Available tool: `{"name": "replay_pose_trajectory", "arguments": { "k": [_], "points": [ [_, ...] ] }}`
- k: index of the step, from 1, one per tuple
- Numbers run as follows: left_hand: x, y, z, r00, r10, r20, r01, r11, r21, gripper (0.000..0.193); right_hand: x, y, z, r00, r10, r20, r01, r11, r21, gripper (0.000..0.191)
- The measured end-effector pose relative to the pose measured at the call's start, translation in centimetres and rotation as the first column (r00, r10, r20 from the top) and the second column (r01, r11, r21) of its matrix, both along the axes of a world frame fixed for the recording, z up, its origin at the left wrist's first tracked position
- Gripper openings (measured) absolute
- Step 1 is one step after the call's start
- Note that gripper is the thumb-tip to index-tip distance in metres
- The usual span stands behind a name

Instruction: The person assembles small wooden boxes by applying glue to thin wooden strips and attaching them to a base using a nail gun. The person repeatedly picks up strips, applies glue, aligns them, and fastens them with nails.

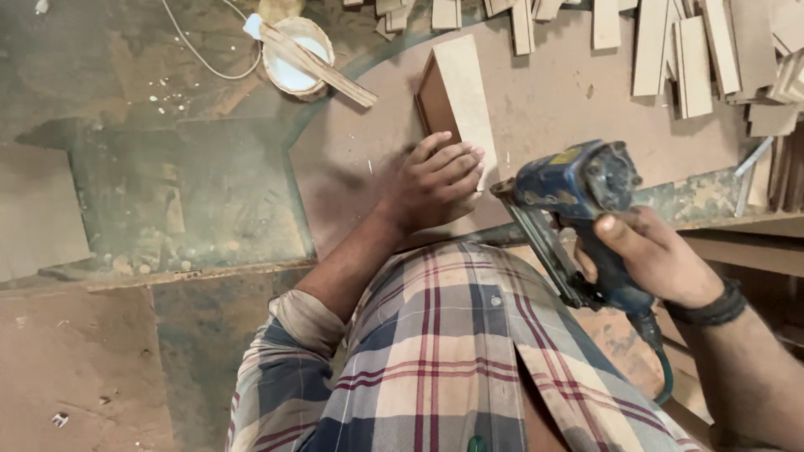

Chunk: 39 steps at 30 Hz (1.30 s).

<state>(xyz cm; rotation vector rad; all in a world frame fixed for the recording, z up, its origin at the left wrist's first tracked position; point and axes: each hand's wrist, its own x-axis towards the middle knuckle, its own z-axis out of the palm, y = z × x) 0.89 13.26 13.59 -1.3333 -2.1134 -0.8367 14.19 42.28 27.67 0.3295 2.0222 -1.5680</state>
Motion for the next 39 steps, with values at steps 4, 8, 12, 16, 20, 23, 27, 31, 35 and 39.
{"name": "replay_pose_trajectory", "arguments": {
  "k": [4,8,12,16,20,23,27,31,35,39],
  "points": [
    [0.0,0.3,-0.1,1.000,0.010,-0.011,-0.011,0.999,-0.032,0.026,-0.4,-0.6,0.0,0.996,-0.059,0.060,0.058,0.998,0.018,0.048],
    [-0.1,0.3,0.1,1.000,0.003,-0.015,-0.004,0.998,-0.067,0.027,-0.5,-0.5,-0.2,1.000,0.007,-0.026,-0.006,1.000,0.018,0.056],
    [-0.1,0.2,0.5,1.000,-0.013,0.006,0.013,0.999,-0.051,0.027,-0.7,-0.1,-0.6,0.999,-0.029,0.020,0.029,1.000,0.004,0.056],
    [-0.1,0.2,0.7,1.000,-0.012,0.005,0.012,0.999,-0.050,0.028,-0.8,0.1,-0.6,1.000,-0.018,-0.021,0.017,1.000,-0.021,0.060],
    [0.0,0.2,0.6,1.000,-0.017,0.016,0.018,0.999,-0.049,0.026,-0.9,0.1,-0.4,1.000,-0.025,-0.004,0.025,1.000,-0.006,0.060],
    [0.2,0.2,0.5,1.000,-0.013,0.020,0.014,0.999,-0.045,0.027,-0.9,0.2,-0.3,1.000,-0.018,-0.009,0.018,1.000,-0.005,0.062],
    [0.3,0.1,0.5,0.999,-0.023,0.046,0.023,1.000,-0.007,0.027,-0.6,0.4,-0.3,0.997,-0.068,0.041,0.069,0.997,-0.025,0.057],
    [0.4,0.0,0.6,0.998,-0.022,0.054,0.023,1.000,-0.014,0.031,-0.5,1.1,-0.2,0.998,-0.065,0.026,0.065,0.998,-0.006,0.058],
    [0.5,0.0,0.7,0.999,-0.020,0.047,0.021,1.000,-0.016,0.031,-0.3,1.7,-0.3,0.999,-0.043,-0.001,0.043,0.999,0.005,0.063],
    [0.5,0.1,0.6,0.999,-0.020,0.041,0.021,1.000,-0.020,0.029,0.1,2.0,-0.5,0.996,-0.083,0.031,0.085,0.996,-0.041,0.061]
  ]
}}
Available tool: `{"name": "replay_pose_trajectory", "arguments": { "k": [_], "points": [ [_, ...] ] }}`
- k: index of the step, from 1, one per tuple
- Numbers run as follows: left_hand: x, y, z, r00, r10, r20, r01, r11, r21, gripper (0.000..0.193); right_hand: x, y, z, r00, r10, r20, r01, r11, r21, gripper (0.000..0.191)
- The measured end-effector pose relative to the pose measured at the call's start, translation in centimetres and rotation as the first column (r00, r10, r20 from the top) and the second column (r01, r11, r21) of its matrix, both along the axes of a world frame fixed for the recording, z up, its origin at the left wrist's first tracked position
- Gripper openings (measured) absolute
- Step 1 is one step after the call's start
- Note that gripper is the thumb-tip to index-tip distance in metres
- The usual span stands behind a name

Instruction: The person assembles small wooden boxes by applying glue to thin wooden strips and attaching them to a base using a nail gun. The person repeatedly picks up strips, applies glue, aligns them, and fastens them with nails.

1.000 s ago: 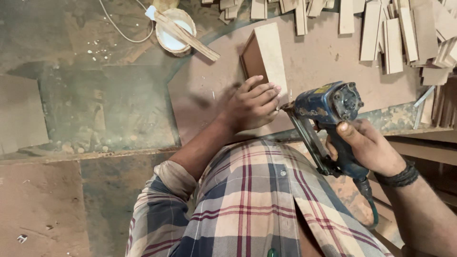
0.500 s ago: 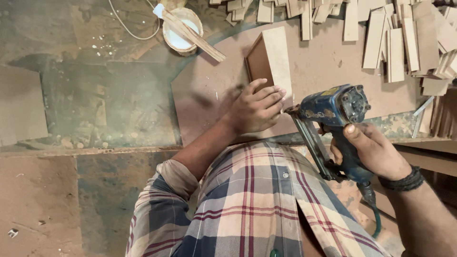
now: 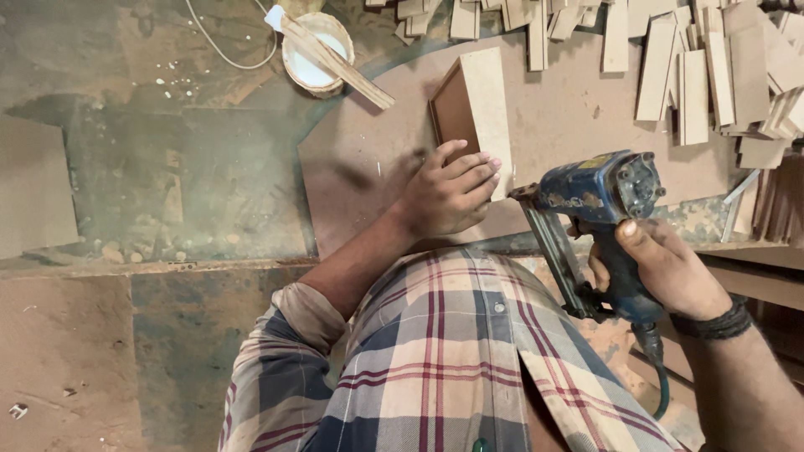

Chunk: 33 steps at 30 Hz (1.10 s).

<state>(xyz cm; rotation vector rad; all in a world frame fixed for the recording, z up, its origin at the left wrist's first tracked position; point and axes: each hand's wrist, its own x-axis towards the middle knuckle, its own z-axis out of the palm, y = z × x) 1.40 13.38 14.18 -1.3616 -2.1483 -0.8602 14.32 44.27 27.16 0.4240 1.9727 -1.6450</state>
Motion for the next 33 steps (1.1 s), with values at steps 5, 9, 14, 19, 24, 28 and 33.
{"name": "replay_pose_trajectory", "arguments": {
  "k": [5,9,14,19,24,28,33],
  "points": [
    [0.0,0.2,-0.4,1.000,0.003,0.005,-0.003,1.000,-0.003,0.029,0.3,0.2,-0.3,1.000,0.026,-0.009,-0.026,1.000,0.010,0.061],
    [0.0,0.2,-0.7,1.000,-0.002,0.013,0.001,1.000,0.007,0.030,0.2,0.4,-0.6,0.998,0.049,-0.038,-0.050,0.999,-0.010,0.063],
    [0.0,0.2,-0.6,1.000,0.001,0.022,-0.001,1.000,0.004,0.030,0.2,0.2,-0.6,0.999,0.032,-0.029,-0.033,0.999,-0.005,0.062],
    [0.0,0.2,-0.4,1.000,0.001,0.023,-0.001,1.000,0.012,0.031,0.0,-0.1,0.0,1.000,-0.017,-0.026,0.016,1.000,-0.017,0.056],
    [0.1,0.1,-0.4,0.999,0.019,0.028,-0.021,0.999,0.043,0.029,-1.2,1.9,0.5,0.995,-0.056,-0.085,0.063,0.995,0.074,0.052],
    [0.9,-0.1,-0.4,0.965,0.109,0.237,-0.140,0.983,0.118,0.033,-4.5,4.0,-3.8,0.986,-0.162,-0.029,0.157,0.868,0.470,0.054],
    [1.5,0.9,-1.1,0.697,0.310,0.647,-0.553,0.806,0.210,0.096,-9.4,3.1,-15.3,0.935,0.181,-0.306,0.218,0.387,0.896,0.072]
  ]
}}
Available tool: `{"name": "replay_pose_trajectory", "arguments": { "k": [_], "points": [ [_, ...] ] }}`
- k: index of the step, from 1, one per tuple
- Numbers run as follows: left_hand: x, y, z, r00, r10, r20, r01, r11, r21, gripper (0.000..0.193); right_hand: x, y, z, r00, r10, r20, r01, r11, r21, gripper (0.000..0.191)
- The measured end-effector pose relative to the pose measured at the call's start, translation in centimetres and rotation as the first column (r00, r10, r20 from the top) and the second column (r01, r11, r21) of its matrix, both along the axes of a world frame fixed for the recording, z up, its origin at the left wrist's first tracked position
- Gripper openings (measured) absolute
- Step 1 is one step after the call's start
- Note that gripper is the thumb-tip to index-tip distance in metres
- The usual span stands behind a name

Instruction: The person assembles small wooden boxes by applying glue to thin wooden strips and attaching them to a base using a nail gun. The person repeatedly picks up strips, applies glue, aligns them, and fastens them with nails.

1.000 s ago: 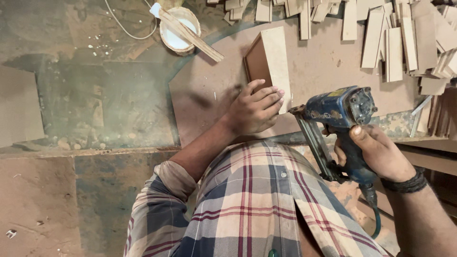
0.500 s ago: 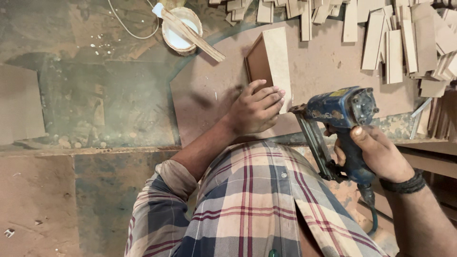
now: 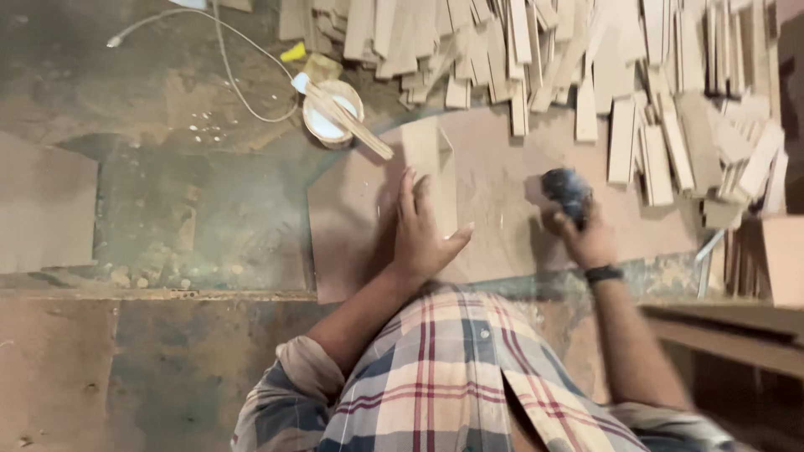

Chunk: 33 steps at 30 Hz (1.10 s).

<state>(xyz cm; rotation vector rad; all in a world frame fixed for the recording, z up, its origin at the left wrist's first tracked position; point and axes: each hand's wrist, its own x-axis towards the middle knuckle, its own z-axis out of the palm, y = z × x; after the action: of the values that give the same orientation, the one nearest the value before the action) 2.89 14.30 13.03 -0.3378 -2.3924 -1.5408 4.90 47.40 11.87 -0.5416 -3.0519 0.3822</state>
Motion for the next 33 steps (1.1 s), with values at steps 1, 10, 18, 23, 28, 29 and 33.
{"name": "replay_pose_trajectory", "arguments": {
  "k": [1,10,18,23,28,29,33],
  "points": [
    [0.0,0.1,-0.4,1.000,0.008,0.020,-0.008,1.000,-0.020,0.098,-0.3,-0.1,-1.4,0.999,-0.012,0.052,0.012,1.000,0.003,0.080],
    [0.0,-2.7,-3.7,0.997,0.065,-0.051,-0.065,0.998,-0.004,0.093,0.8,-10.9,-7.5,0.988,0.117,-0.100,-0.149,0.546,-0.824,0.035],
    [1.6,-10.0,-3.6,0.976,-0.147,0.160,0.115,0.974,0.193,0.093,-9.4,-21.5,-6.4,0.952,0.303,-0.038,-0.165,0.406,-0.899,0.036],
    [5.0,-15.9,-2.3,0.976,0.108,0.188,-0.136,0.980,0.145,0.077,-9.7,-22.7,-7.0,0.930,0.366,-0.041,-0.183,0.361,-0.914,0.036],
    [8.7,-20.5,2.2,0.978,0.204,0.049,-0.208,0.970,0.123,0.068,-13.2,-25.8,-4.7,0.920,0.377,-0.109,-0.235,0.307,-0.922,0.036],
    [9.4,-21.3,4.0,0.979,0.202,0.016,-0.203,0.969,0.142,0.066,-15.1,-26.2,-3.6,0.921,0.371,-0.119,-0.238,0.293,-0.926,0.037],
    [11.7,-24.5,13.3,0.968,0.231,0.101,-0.229,0.973,-0.032,0.076,-18.3,-27.3,0.7,0.918,0.311,-0.245,-0.331,0.262,-0.907,0.037]
  ]
}}
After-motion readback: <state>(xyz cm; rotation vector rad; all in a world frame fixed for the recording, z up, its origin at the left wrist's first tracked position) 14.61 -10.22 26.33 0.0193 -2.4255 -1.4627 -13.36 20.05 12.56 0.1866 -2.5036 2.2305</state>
